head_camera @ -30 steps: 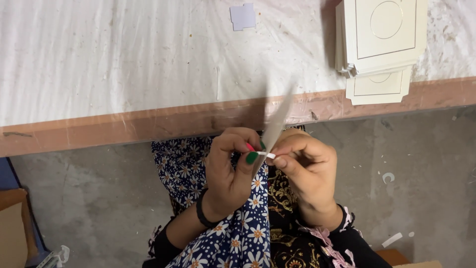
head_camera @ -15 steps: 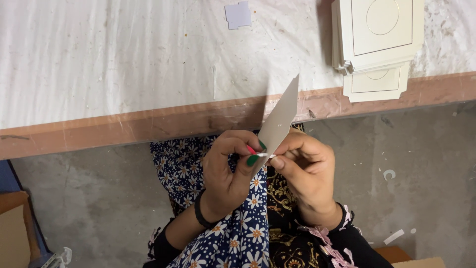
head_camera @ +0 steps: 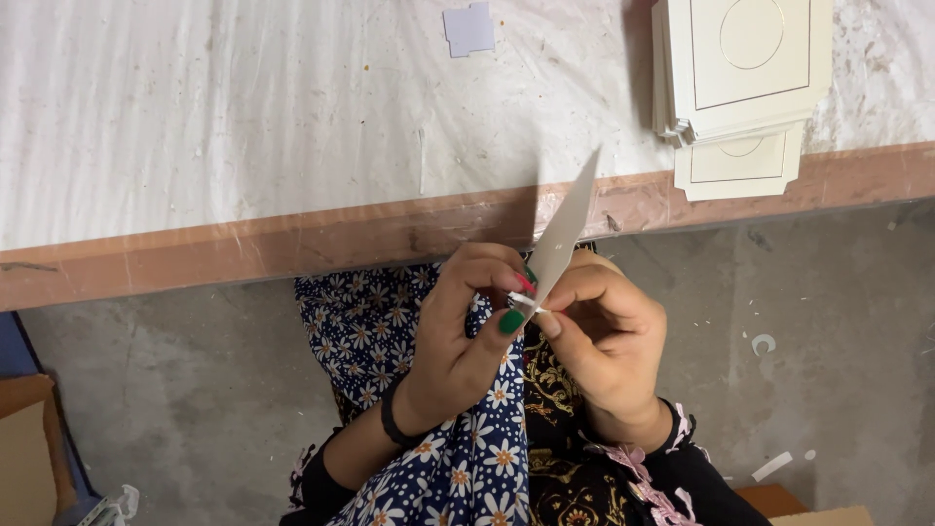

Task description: Assembling small paper or cardboard boxes or tags by hand.

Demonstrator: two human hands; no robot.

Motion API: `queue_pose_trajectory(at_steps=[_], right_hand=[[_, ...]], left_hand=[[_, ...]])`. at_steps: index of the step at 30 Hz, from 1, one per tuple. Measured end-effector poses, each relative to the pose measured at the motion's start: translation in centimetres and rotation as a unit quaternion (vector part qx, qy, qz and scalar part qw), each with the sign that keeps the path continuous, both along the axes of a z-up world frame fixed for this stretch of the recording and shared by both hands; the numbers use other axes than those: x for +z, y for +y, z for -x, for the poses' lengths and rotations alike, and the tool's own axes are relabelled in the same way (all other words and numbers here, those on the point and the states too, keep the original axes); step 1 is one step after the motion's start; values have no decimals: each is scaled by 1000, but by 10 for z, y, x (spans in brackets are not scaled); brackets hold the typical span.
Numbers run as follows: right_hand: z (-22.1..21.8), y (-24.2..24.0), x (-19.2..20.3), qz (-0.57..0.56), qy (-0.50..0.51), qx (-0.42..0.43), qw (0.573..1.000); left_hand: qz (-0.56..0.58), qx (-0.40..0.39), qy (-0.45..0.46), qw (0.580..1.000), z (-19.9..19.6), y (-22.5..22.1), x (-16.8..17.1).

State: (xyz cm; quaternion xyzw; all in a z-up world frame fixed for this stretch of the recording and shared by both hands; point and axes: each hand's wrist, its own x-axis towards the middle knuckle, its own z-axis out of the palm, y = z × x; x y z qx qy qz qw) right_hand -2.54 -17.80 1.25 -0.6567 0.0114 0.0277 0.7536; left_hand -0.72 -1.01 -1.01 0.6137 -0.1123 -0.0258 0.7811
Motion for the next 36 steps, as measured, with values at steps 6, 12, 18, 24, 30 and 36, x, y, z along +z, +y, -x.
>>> queue_pose_trajectory(at_steps=[6, 12, 18, 24, 30, 36], right_hand=[[3, -2, 1, -5, 19, 14, 1000], [4, 7, 8, -40, -14, 44, 998], [4, 10, 13, -19, -2, 31, 999], [4, 9, 10, -33, -29, 36, 998], [1, 12, 11, 8, -50, -1, 999], [-19, 2, 17, 203, -145, -29, 968]], left_hand=[[-17, 12, -9, 1000, 2, -2, -4], [-176, 159, -176, 955, 6, -5, -6], [-125, 150, -158, 968, 9, -10, -9], [-115, 145, -132, 974, 9, -9, -6], [-102, 141, -125, 977, 10, -9, -10], [-155, 126, -110, 974, 3, -10, -13]])
